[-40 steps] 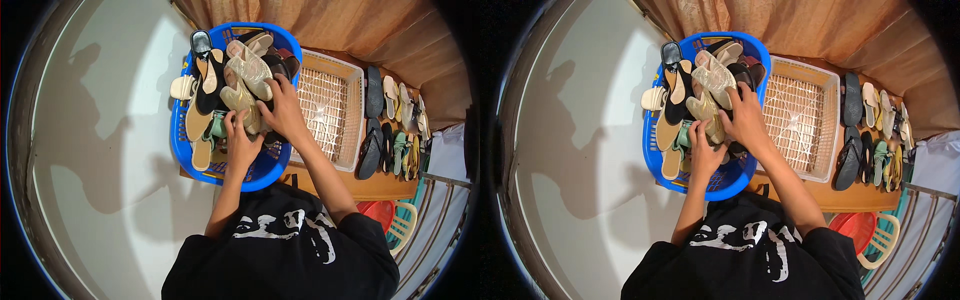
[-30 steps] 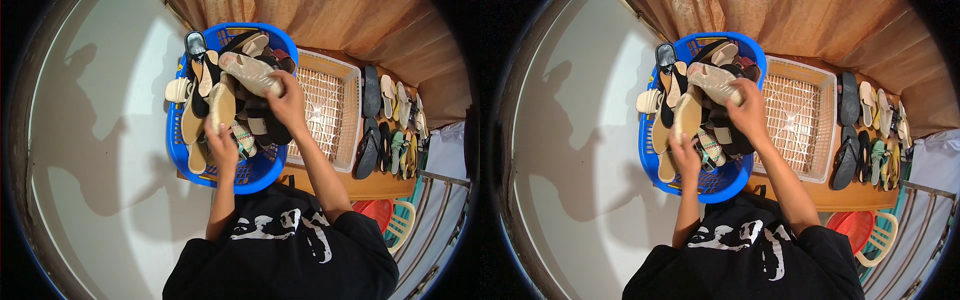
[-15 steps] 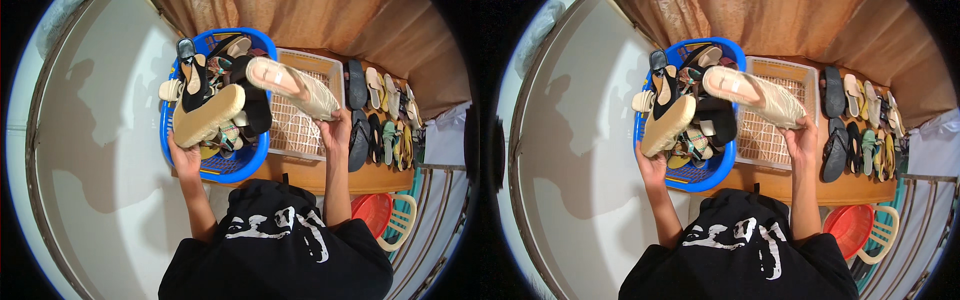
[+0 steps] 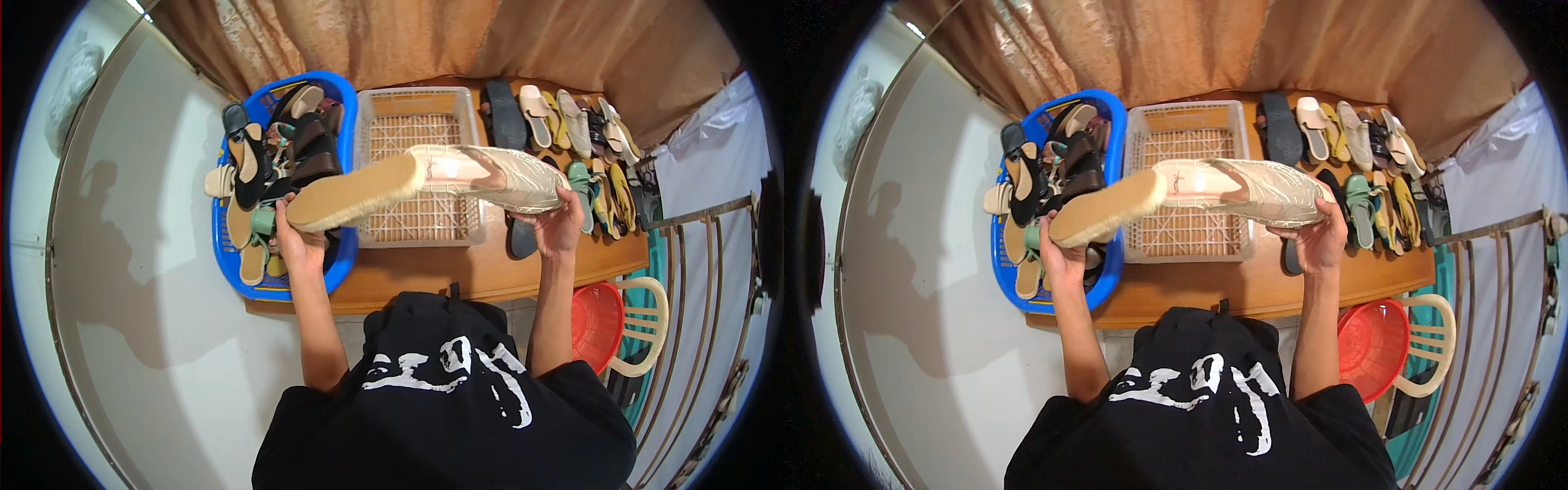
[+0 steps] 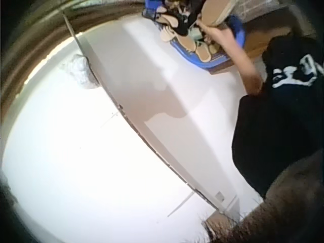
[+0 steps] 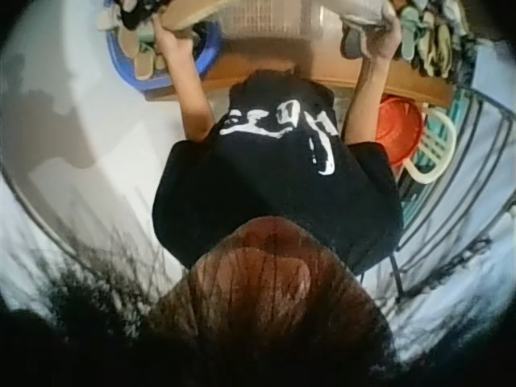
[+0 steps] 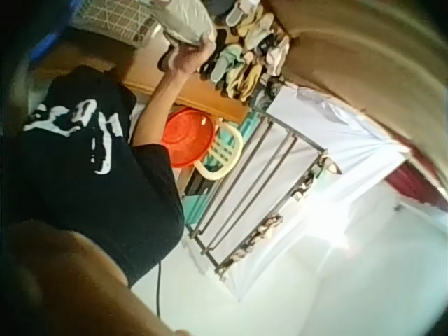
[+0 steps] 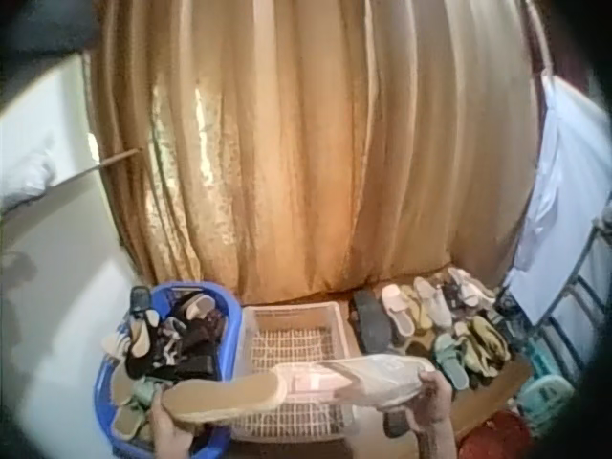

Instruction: Organizing and inspecting various pairs of shoes and sandals by moving them from a storage bin to a basket or the table.

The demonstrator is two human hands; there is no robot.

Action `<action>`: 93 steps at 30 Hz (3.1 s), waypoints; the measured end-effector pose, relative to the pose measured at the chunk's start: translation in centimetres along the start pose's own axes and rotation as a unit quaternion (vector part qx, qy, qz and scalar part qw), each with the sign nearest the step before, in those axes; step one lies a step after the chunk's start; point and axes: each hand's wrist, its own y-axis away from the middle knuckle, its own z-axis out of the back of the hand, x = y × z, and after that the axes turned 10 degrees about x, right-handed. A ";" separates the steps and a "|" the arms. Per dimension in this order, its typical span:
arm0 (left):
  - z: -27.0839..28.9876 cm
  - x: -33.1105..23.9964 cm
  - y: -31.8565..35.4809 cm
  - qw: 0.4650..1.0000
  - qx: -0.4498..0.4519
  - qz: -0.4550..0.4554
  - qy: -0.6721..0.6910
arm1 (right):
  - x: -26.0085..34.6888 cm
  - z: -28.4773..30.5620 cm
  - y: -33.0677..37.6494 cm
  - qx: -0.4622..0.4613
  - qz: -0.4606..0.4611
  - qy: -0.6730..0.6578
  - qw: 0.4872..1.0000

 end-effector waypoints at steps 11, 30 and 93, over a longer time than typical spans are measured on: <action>-5.9 7.0 0.6 0.973 0.034 -0.074 -0.218 | 4.5 2.9 0.5 0.012 -0.017 0.042 0.999; -7.2 12.0 0.9 0.968 0.026 -0.080 -0.237 | 3.9 6.0 0.3 0.003 -0.034 -0.010 0.999; -12.3 19.1 3.6 0.991 0.058 0.099 -0.064 | -3.8 -1.3 4.4 0.062 -0.052 0.314 0.946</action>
